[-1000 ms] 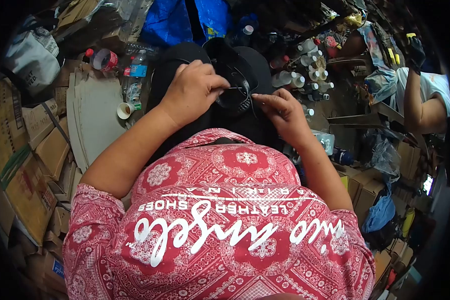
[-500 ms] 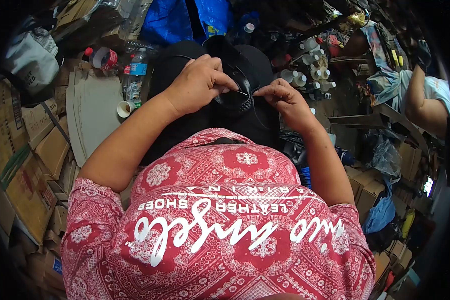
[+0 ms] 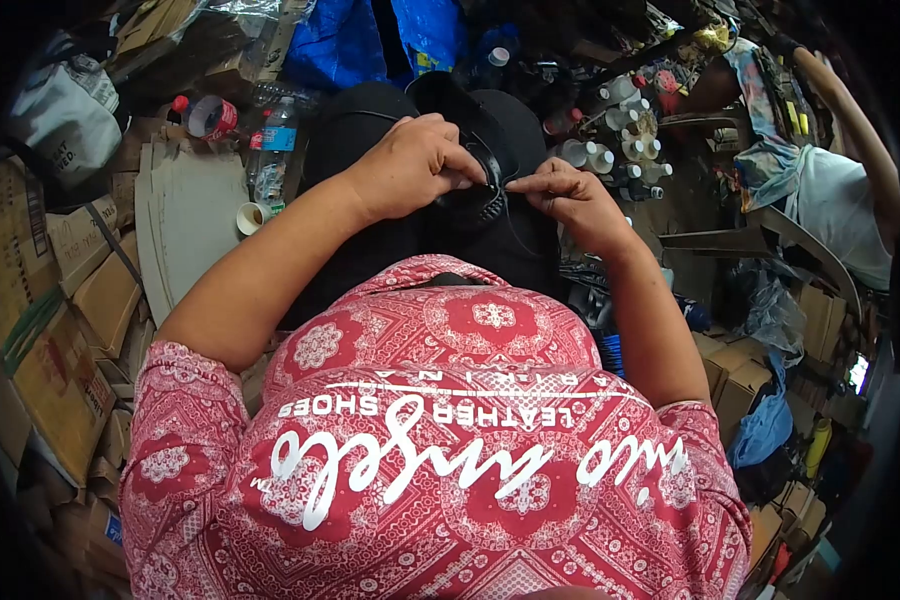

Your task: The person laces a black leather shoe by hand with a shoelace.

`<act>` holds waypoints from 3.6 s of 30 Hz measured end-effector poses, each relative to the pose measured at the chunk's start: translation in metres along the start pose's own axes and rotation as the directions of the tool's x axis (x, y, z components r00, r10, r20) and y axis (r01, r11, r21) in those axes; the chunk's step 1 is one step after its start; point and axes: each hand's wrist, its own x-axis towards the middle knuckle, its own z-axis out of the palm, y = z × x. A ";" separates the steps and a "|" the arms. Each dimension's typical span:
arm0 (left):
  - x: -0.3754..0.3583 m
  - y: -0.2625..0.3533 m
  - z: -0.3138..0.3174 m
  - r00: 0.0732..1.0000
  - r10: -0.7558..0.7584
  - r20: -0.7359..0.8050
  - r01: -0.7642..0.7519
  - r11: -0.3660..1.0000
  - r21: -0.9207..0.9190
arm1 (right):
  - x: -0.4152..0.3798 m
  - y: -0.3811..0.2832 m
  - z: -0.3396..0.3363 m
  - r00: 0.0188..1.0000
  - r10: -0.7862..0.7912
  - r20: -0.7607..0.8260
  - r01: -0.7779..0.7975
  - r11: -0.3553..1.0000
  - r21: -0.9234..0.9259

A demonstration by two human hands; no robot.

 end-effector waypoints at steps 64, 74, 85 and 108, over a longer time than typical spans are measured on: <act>0.024 0.054 -0.012 0.922 -0.180 0.344 0.098 0.965 0.241 | -0.028 -0.044 -0.005 0.920 -0.392 -0.005 0.207 0.494 -0.844; 0.002 0.038 -0.029 0.938 -0.024 0.345 -0.051 0.977 0.206 | -0.018 -0.038 0.007 0.927 -0.341 0.159 0.312 0.464 -0.829; -0.053 0.011 -0.125 0.923 -0.378 -0.067 0.267 0.757 -0.597 | -0.050 0.022 -0.047 0.917 0.042 -0.397 0.226 0.766 0.602; -0.138 -0.017 -0.205 0.844 -0.441 -0.305 0.529 0.591 0.609 | -0.183 0.123 -0.127 0.799 0.117 -0.590 -0.489 0.698 -0.523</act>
